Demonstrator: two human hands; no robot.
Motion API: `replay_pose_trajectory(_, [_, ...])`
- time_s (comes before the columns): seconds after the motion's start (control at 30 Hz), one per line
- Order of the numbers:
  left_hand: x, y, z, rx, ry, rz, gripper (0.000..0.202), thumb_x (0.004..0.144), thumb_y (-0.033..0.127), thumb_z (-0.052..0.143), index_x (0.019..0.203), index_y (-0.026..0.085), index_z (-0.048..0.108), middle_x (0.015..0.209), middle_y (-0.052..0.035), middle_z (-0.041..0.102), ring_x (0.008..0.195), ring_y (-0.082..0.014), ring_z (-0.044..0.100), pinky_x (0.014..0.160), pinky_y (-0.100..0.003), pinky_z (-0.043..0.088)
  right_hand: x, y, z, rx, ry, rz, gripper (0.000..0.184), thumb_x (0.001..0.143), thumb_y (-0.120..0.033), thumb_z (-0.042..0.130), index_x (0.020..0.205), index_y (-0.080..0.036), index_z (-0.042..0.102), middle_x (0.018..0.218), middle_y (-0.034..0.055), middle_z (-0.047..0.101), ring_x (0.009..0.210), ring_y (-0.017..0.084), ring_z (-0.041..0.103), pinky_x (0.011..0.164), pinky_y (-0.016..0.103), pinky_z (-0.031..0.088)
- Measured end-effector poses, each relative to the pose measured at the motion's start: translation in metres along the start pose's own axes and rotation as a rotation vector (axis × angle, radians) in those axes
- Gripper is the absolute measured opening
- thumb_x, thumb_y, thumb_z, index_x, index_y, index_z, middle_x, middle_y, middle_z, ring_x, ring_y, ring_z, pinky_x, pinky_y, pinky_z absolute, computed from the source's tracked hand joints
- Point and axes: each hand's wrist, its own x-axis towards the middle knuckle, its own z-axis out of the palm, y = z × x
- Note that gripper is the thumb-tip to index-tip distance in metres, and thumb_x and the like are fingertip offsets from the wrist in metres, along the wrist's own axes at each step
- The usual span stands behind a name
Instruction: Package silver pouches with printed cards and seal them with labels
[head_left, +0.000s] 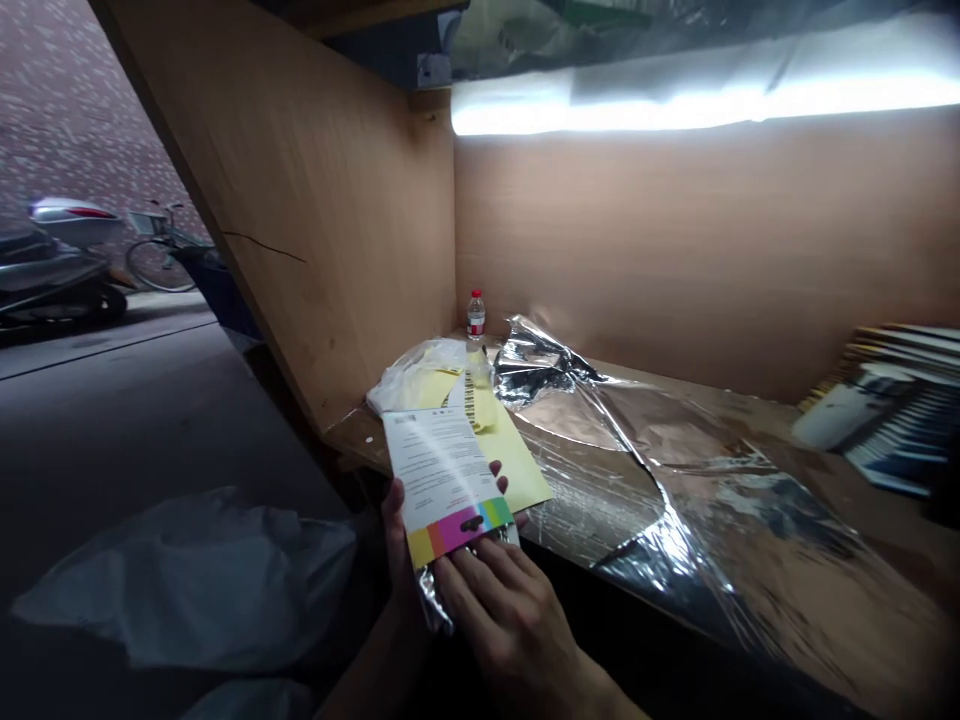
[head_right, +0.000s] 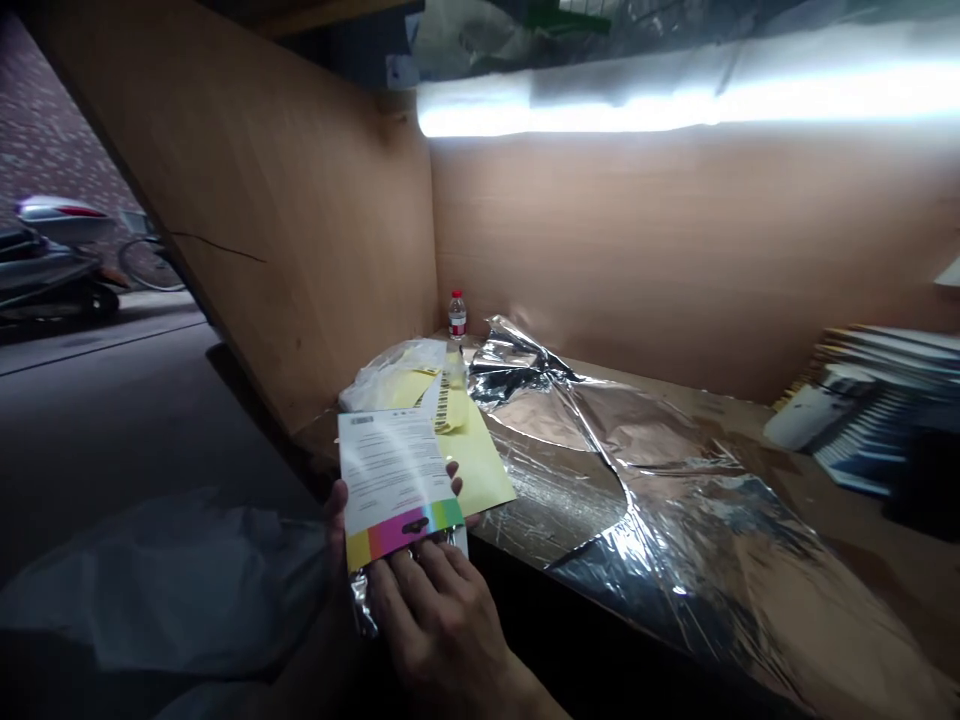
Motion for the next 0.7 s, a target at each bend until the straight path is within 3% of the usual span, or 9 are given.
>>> replay_pose_trajectory(0.1, [0.01, -0.008, 0.003, 0.013, -0.064, -0.042, 0.091, 0.09, 0.078, 0.041, 0.16, 0.02, 0.031, 0.152, -0.0164, 0.055, 0.146, -0.0414, 0.043, 0.12, -0.06, 0.032, -0.007, 0.002, -0.004, -0.134, 0.107, 0.033, 0.046, 0.101, -0.015, 0.052, 0.146, -0.009, 0.056, 0.135, 0.0221, 0.066, 0.124, 0.04, 0.063, 0.099, 0.056, 0.056])
replay_pose_trajectory(0.2, [0.021, -0.018, 0.009, 0.008, -0.056, -0.008, 0.088, 0.093, 0.072, 0.045, 0.161, 0.019, 0.029, 0.147, -0.0172, 0.059, 0.145, -0.0408, 0.045, 0.119, -0.061, 0.034, -0.017, 0.01, -0.009, -0.251, 0.102, 0.021, 0.045, 0.099, -0.013, 0.054, 0.143, -0.009, 0.059, 0.137, 0.021, 0.065, 0.131, 0.042, 0.058, 0.101, 0.054, 0.057])
replay_pose_trajectory(0.33, [0.036, -0.038, 0.013, -0.039, -0.006, -0.137, 0.095, 0.094, 0.07, 0.048, 0.162, 0.009, 0.022, 0.145, -0.0251, 0.058, 0.14, -0.0436, 0.05, 0.117, -0.066, 0.036, -0.027, 0.025, -0.016, -0.24, 0.017, 0.266, 0.043, 0.101, -0.012, 0.049, 0.142, -0.012, 0.06, 0.129, 0.0178, 0.07, 0.116, 0.034, 0.068, 0.1, 0.049, 0.058])
replay_pose_trajectory(0.4, [0.045, -0.044, 0.012, -0.057, 0.036, -0.186, 0.099, 0.093, 0.071, 0.048, 0.162, 0.007, 0.018, 0.146, -0.0273, 0.057, 0.138, -0.0437, 0.052, 0.115, -0.069, 0.036, -0.036, 0.029, -0.012, -0.258, -0.01, 0.243, 0.052, 0.101, -0.022, 0.056, 0.152, -0.014, 0.051, 0.138, 0.0193, 0.065, 0.125, 0.038, 0.062, 0.102, 0.052, 0.057])
replay_pose_trajectory(0.47, [0.053, -0.046, 0.011, -0.066, 0.053, -0.203, 0.1, 0.091, 0.071, 0.052, 0.162, 0.008, 0.019, 0.148, -0.0275, 0.055, 0.137, -0.0435, 0.053, 0.113, -0.071, 0.037, -0.048, 0.029, -0.001, -0.288, -0.007, 0.179, 0.076, 0.095, -0.04, 0.067, 0.16, -0.016, 0.038, 0.149, 0.0225, 0.055, 0.137, 0.046, 0.051, 0.104, 0.058, 0.054])
replay_pose_trajectory(0.53, [0.061, -0.047, 0.01, -0.058, 0.057, -0.201, 0.096, 0.091, 0.068, 0.054, 0.162, 0.012, 0.023, 0.149, -0.0266, 0.055, 0.136, -0.0437, 0.054, 0.112, -0.073, 0.037, -0.058, 0.027, 0.011, -0.29, 0.004, 0.215, 0.095, 0.086, -0.052, 0.076, 0.163, -0.017, 0.032, 0.153, 0.0251, 0.049, 0.14, 0.051, 0.044, 0.105, 0.062, 0.051])
replay_pose_trajectory(0.6, [0.065, -0.051, 0.007, -0.047, 0.067, -0.196, 0.088, 0.093, 0.064, 0.055, 0.161, 0.015, 0.028, 0.148, -0.0254, 0.056, 0.135, -0.0432, 0.055, 0.111, -0.074, 0.036, -0.06, 0.025, 0.018, -0.252, -0.015, 0.323, 0.099, 0.084, -0.055, 0.077, 0.163, -0.015, 0.032, 0.156, 0.0262, 0.044, 0.141, 0.05, 0.044, 0.109, 0.063, 0.046])
replay_pose_trajectory(0.7, [0.068, -0.066, -0.001, -0.054, 0.045, -0.261, 0.085, 0.091, 0.067, 0.054, 0.157, 0.015, 0.039, 0.144, -0.0236, 0.06, 0.134, -0.0438, 0.056, 0.112, -0.072, 0.036, -0.046, 0.027, 0.009, -0.166, -0.086, 0.464, 0.084, 0.088, -0.059, 0.07, 0.157, -0.016, 0.045, 0.153, 0.0237, 0.05, 0.137, 0.047, 0.049, 0.114, 0.063, 0.04])
